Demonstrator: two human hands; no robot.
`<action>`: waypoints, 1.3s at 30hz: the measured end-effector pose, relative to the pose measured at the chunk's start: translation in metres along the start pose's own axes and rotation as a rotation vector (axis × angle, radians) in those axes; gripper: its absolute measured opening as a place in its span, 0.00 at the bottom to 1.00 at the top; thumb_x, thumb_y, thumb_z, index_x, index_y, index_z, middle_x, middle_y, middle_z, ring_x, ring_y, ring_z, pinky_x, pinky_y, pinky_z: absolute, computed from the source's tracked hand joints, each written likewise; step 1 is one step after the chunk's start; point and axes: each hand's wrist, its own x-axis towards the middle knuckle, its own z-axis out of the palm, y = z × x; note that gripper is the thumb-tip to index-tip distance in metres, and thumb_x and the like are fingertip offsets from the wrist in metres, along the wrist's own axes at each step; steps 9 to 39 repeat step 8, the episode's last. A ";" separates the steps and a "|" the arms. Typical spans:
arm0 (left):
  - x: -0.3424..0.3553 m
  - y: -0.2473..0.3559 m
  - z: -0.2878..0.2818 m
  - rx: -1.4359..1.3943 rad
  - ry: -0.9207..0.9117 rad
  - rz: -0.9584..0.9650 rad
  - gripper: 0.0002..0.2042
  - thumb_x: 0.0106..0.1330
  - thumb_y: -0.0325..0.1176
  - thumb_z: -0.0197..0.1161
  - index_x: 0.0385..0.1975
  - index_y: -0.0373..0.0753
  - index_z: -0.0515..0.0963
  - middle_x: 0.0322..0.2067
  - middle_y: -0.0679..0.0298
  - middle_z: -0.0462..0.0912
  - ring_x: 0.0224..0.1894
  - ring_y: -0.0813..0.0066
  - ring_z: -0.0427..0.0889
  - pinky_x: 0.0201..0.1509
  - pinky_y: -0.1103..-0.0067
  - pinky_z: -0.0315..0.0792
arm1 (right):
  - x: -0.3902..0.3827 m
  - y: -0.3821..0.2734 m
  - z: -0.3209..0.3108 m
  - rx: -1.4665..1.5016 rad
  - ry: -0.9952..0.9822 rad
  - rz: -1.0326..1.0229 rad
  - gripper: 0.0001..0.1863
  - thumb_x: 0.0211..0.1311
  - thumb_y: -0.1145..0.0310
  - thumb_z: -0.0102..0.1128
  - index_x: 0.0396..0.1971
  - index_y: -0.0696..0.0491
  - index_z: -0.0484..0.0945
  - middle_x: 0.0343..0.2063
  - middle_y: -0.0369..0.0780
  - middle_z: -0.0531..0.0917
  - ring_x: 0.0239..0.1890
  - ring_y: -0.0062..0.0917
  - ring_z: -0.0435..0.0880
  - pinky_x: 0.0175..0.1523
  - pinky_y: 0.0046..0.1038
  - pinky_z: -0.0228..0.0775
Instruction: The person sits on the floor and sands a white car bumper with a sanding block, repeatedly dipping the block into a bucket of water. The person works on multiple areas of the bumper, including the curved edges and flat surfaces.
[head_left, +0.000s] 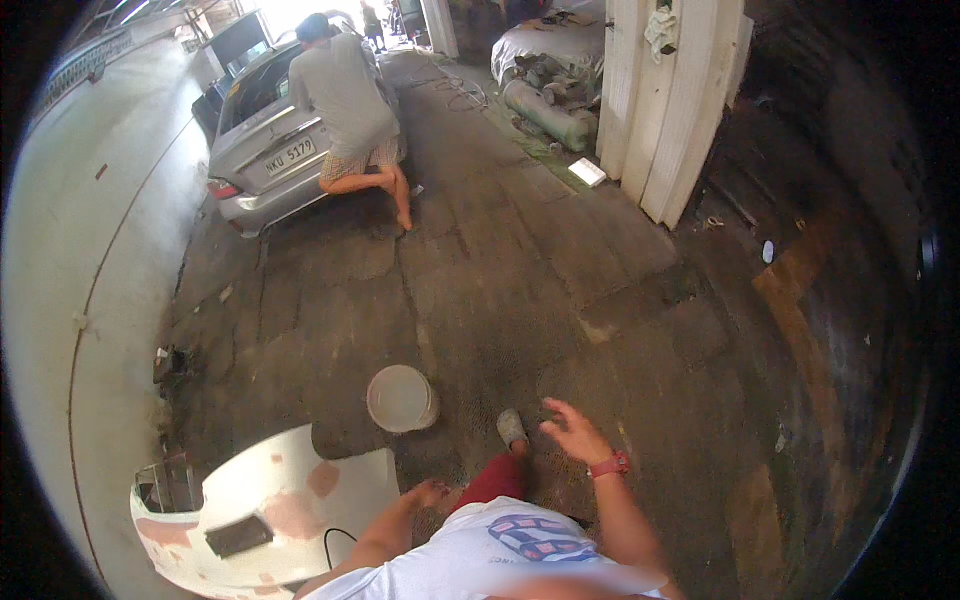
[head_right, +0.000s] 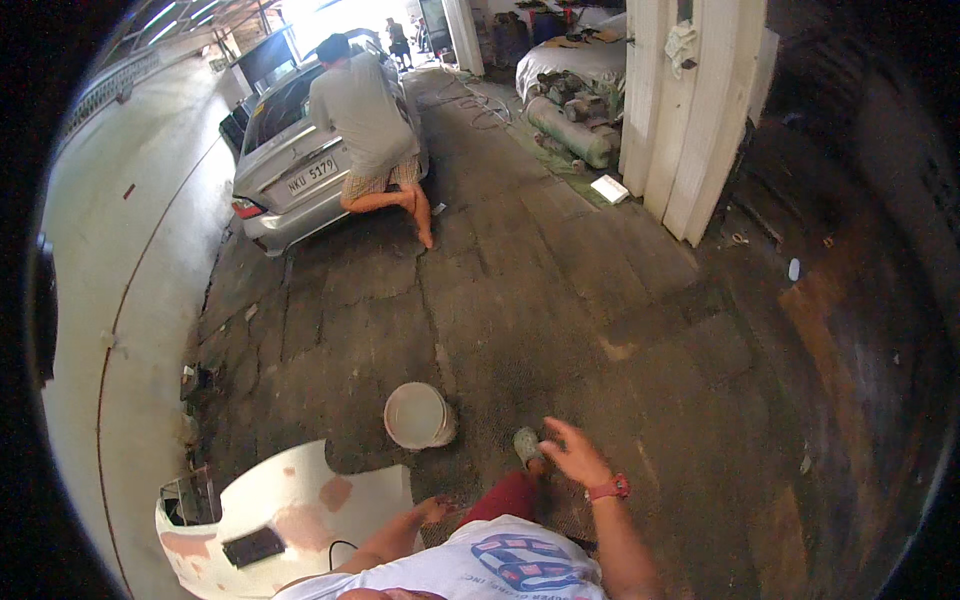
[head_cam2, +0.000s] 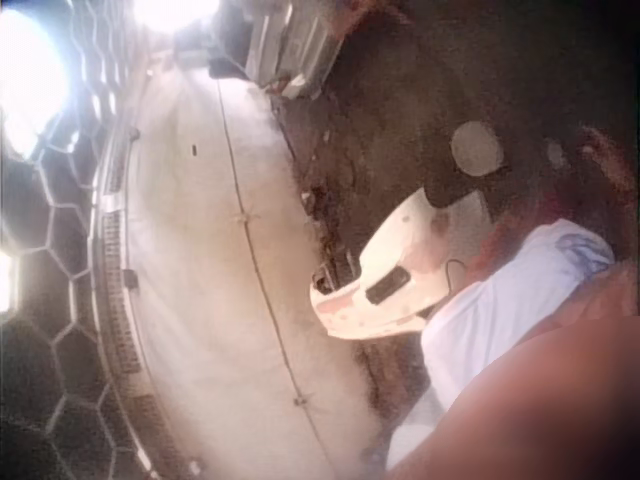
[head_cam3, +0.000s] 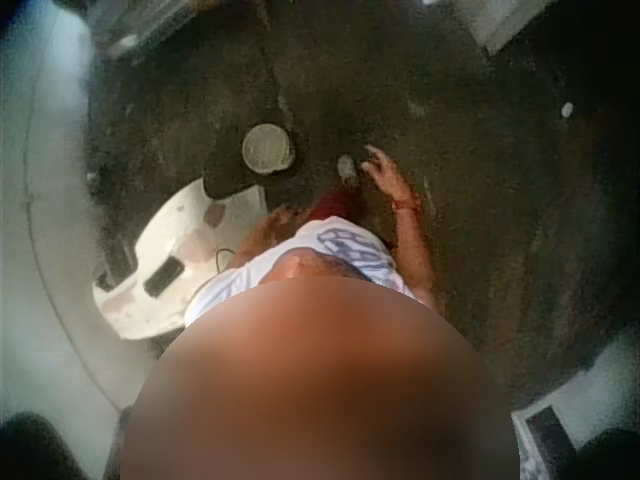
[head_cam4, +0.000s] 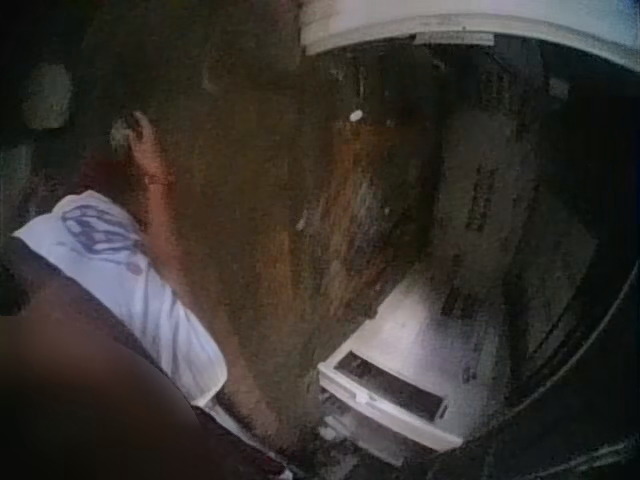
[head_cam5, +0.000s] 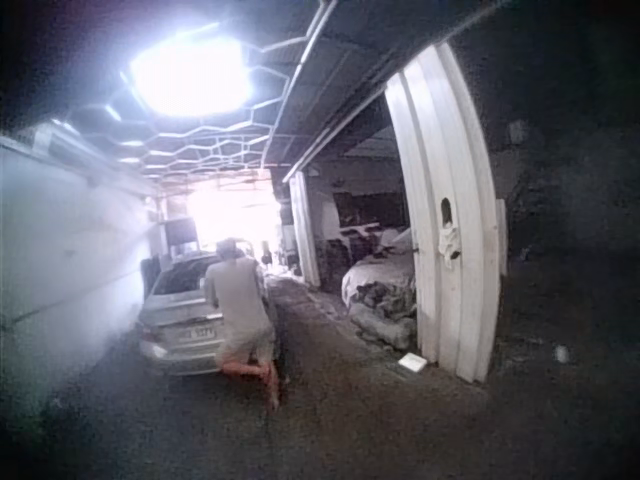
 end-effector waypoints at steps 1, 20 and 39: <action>0.011 0.007 -0.012 -0.004 0.014 -0.029 0.29 0.75 0.50 0.69 0.71 0.43 0.81 0.71 0.47 0.82 0.71 0.47 0.82 0.78 0.57 0.73 | 0.020 0.022 -0.012 -0.176 0.073 0.087 0.37 0.73 0.52 0.73 0.78 0.49 0.74 0.73 0.53 0.80 0.75 0.49 0.79 0.78 0.46 0.71; 0.115 0.102 -0.162 0.011 0.175 -0.041 0.27 0.77 0.51 0.63 0.69 0.41 0.83 0.67 0.45 0.85 0.69 0.45 0.85 0.73 0.57 0.77 | 0.083 0.204 -0.090 -0.043 0.143 0.754 0.39 0.71 0.44 0.74 0.77 0.45 0.77 0.75 0.50 0.79 0.78 0.43 0.77 0.78 0.43 0.71; 0.115 0.102 -0.162 0.011 0.175 -0.041 0.27 0.77 0.51 0.63 0.69 0.41 0.83 0.67 0.45 0.85 0.69 0.45 0.85 0.73 0.57 0.77 | 0.083 0.204 -0.090 -0.043 0.143 0.754 0.39 0.71 0.44 0.74 0.77 0.45 0.77 0.75 0.50 0.79 0.78 0.43 0.77 0.78 0.43 0.71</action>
